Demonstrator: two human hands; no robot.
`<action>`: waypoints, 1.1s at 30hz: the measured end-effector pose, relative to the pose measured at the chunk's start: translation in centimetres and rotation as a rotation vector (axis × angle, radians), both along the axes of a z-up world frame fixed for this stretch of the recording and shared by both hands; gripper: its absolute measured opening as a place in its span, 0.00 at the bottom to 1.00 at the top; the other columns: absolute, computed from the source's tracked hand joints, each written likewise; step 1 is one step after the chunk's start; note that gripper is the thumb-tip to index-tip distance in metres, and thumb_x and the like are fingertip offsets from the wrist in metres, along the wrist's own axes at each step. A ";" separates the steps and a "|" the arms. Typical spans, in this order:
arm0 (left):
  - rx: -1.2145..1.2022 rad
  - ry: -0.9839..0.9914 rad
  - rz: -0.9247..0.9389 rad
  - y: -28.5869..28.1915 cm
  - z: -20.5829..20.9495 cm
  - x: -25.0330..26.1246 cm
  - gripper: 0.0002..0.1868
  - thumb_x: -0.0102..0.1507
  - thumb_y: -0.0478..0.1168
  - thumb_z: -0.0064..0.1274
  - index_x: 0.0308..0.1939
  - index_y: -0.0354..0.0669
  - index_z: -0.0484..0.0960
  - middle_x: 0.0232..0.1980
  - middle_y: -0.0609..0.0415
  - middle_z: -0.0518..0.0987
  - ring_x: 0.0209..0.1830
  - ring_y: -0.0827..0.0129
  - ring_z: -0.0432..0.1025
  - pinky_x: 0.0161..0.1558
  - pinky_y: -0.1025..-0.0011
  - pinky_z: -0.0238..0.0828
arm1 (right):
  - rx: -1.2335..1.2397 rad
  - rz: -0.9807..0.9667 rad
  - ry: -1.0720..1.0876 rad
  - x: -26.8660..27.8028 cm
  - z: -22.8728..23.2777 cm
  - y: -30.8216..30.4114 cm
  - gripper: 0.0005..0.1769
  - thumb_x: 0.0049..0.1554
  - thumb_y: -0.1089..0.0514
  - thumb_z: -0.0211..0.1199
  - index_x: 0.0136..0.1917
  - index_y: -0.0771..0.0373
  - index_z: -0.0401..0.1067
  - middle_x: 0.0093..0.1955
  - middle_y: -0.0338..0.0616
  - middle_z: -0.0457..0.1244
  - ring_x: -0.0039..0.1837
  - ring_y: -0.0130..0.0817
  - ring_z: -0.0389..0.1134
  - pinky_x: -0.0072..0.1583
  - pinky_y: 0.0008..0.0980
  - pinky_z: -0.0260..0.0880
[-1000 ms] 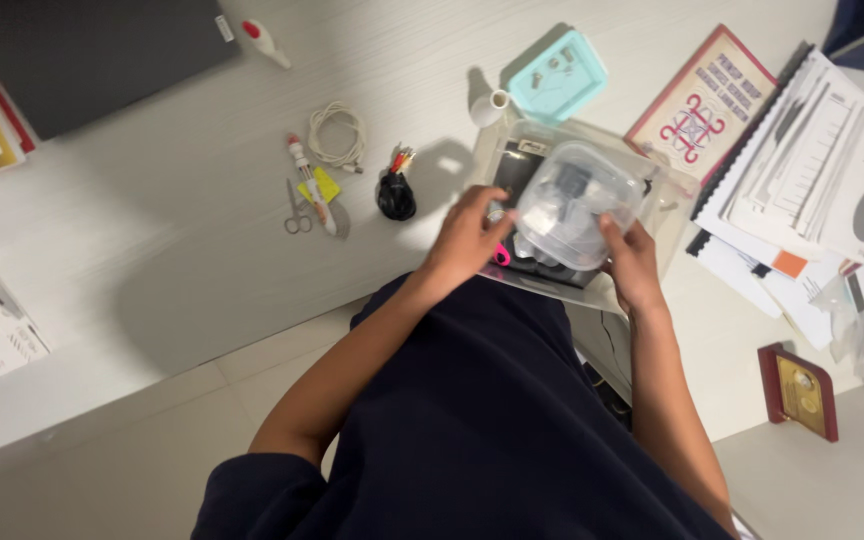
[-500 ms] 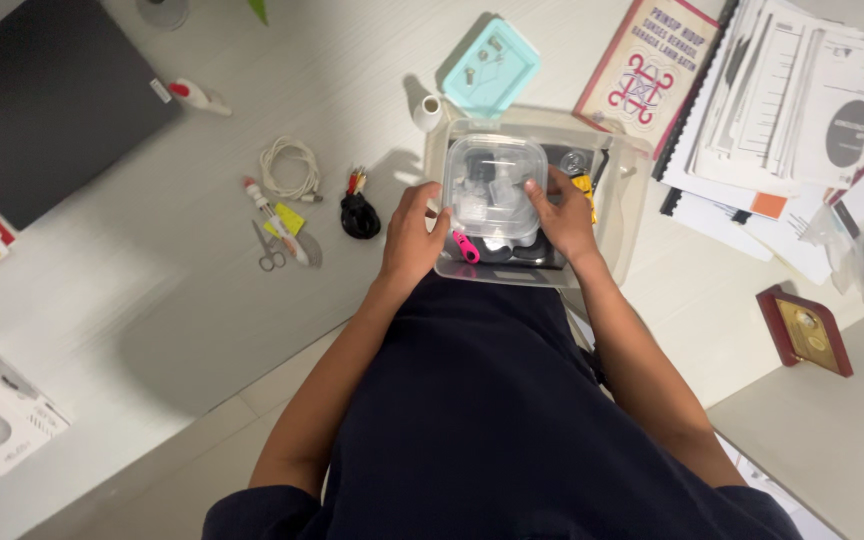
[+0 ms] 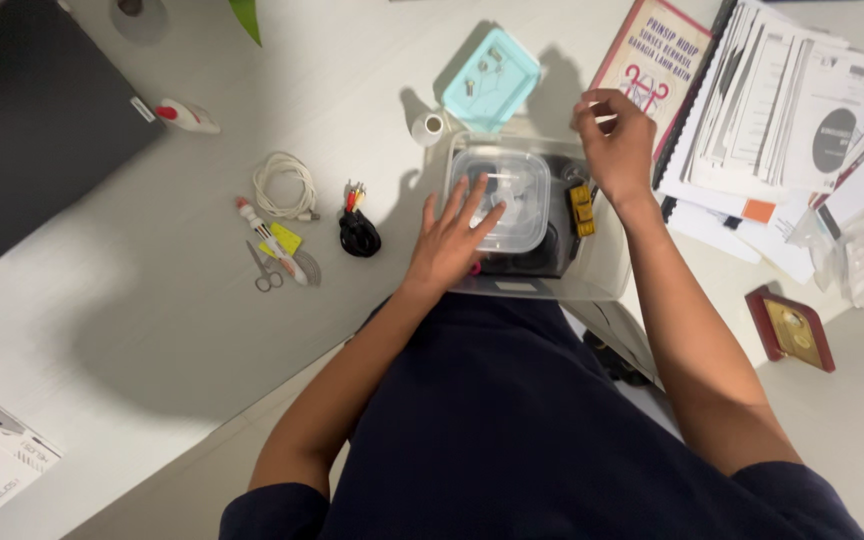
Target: The person organizes a cluttered desk by closing a laptop and moving it aside, stacking books, and placing a pencil case into a drawer. They then gather various cables and small items into a clear plastic container and arrange books and stationery on the desk surface.
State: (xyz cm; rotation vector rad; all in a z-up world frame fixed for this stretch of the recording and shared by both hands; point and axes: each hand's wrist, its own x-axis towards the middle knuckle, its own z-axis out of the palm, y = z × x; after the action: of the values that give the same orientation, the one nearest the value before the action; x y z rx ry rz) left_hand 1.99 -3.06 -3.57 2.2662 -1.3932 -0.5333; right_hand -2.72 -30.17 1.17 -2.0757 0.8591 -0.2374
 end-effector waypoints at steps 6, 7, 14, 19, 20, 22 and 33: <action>-0.076 -0.145 0.051 0.1 -2.2 -0.2 0.38 0.60 0.34 0.60 0.74 0.61 0.69 0.84 0.49 0.50 0.81 0.48 0.52 0.65 0.36 0.62 | -0.060 0.026 0.101 -7.6 -5.6 3.7 0.11 0.64 0.58 0.65 0.55 0.68 0.77 0.44 0.50 0.71 0.44 0.36 0.73 0.46 0.34 0.73; -0.079 -0.152 0.057 0.0 -2.2 -0.3 0.38 0.61 0.34 0.59 0.74 0.61 0.69 0.84 0.49 0.50 0.81 0.47 0.52 0.64 0.36 0.64 | -0.024 0.087 0.165 -8.9 -6.4 4.8 0.14 0.59 0.59 0.68 0.56 0.70 0.76 0.45 0.52 0.71 0.44 0.41 0.73 0.46 0.37 0.73; -0.008 -0.250 0.065 -0.7 -1.9 -0.3 0.40 0.60 0.31 0.58 0.75 0.62 0.69 0.84 0.48 0.50 0.80 0.43 0.54 0.64 0.39 0.65 | 0.058 0.072 0.390 -11.8 -6.6 8.2 0.22 0.55 0.64 0.68 0.63 0.60 0.75 0.53 0.58 0.70 0.54 0.55 0.73 0.57 0.43 0.72; -0.039 -0.179 0.084 -1.1 -1.7 -0.6 0.38 0.59 0.36 0.60 0.74 0.59 0.69 0.82 0.47 0.51 0.78 0.43 0.55 0.64 0.38 0.63 | 0.002 0.104 0.349 -12.6 -1.5 4.9 0.19 0.53 0.67 0.69 0.58 0.61 0.79 0.52 0.57 0.68 0.50 0.53 0.71 0.53 0.43 0.71; -0.019 -0.210 0.078 -1.2 -1.8 -0.7 0.38 0.60 0.36 0.60 0.74 0.59 0.69 0.82 0.47 0.51 0.78 0.44 0.55 0.65 0.40 0.64 | -0.002 0.088 0.375 -12.7 -0.5 4.5 0.18 0.52 0.67 0.69 0.57 0.60 0.80 0.50 0.57 0.68 0.48 0.52 0.71 0.52 0.43 0.71; 0.024 -0.276 0.070 -1.2 -1.9 -0.8 0.39 0.60 0.34 0.60 0.75 0.60 0.70 0.83 0.47 0.50 0.79 0.45 0.55 0.65 0.43 0.64 | 0.003 0.022 0.366 -13.1 1.3 4.1 0.17 0.56 0.69 0.67 0.58 0.60 0.80 0.48 0.54 0.67 0.46 0.49 0.70 0.51 0.42 0.70; 0.010 -0.095 0.042 -0.6 -0.9 -0.8 0.41 0.57 0.28 0.58 0.74 0.54 0.69 0.81 0.41 0.47 0.80 0.42 0.48 0.70 0.35 0.53 | 0.183 0.159 0.102 -15.3 -0.4 9.3 0.21 0.53 0.78 0.61 0.56 0.63 0.68 0.58 0.47 0.58 0.60 0.41 0.66 0.57 0.32 0.77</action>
State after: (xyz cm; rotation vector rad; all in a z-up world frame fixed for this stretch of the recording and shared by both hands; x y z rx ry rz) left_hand 1.18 -3.68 -4.48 2.3506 -1.3871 -0.4249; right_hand -18.03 -20.83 0.78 -1.9849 0.7420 0.0327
